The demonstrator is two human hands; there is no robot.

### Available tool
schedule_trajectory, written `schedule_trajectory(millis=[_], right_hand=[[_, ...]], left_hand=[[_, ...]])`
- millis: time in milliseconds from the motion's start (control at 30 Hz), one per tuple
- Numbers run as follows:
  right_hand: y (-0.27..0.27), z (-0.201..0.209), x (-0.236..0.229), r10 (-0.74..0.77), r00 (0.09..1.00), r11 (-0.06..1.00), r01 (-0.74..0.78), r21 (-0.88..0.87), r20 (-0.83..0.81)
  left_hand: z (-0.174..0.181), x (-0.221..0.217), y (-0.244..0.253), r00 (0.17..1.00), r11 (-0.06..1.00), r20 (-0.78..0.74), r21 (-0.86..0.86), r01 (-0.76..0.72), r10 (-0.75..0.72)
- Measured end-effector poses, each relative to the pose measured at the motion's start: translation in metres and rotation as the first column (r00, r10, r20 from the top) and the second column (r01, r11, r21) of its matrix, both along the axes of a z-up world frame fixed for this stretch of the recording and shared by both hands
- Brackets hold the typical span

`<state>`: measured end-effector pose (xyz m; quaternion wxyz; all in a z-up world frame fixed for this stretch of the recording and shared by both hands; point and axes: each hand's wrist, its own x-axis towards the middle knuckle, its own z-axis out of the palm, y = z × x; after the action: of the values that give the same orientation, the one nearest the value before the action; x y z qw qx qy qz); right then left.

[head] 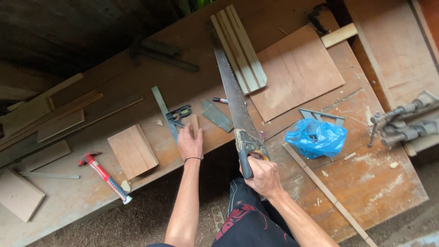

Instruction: The person saws a thin wooden strip on a workbench, then marks it with a marker and saws it again. The person uses a hand saw and a marker to cut and mark the wood.

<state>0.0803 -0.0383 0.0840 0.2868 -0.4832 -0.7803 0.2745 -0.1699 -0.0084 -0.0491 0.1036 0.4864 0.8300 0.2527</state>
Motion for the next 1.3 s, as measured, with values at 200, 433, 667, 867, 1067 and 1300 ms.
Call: schedule_trajectory(millis=[200,433,667,867,1067,1300], right_hand=[[-0.007,0.005,0.028,-0.166,0.986,0.986,0.166,0.006,-0.021],[-0.069,0.029,0.121,-0.516,0.856,0.851,0.508,0.132,0.027],[-0.2,0.029,0.209,-0.842,0.54,0.537,0.831,0.147,0.026],[-0.326,-0.004,0.246,-0.984,0.174,0.175,0.985,-0.003,-0.044],[-0.43,-0.044,0.253,-0.999,-0.042,-0.036,0.968,-0.248,-0.019],[-0.478,-0.077,0.26,-0.937,-0.125,0.003,0.931,-0.364,-0.327]], left_hand=[[0.049,0.052,0.019,0.953,0.977,0.218,0.046,0.207,-0.212],[0.105,0.19,0.016,0.647,0.77,0.427,0.244,0.59,-0.631],[0.114,0.342,-0.042,0.205,0.305,0.291,0.355,0.884,-0.934],[0.05,0.46,-0.132,-0.227,-0.184,0.194,0.214,0.959,-0.955],[-0.041,0.508,-0.197,-0.288,-0.292,0.048,-0.098,0.951,-0.956],[-0.076,0.538,-0.213,-0.36,-0.358,0.009,-0.135,0.924,-0.933]])
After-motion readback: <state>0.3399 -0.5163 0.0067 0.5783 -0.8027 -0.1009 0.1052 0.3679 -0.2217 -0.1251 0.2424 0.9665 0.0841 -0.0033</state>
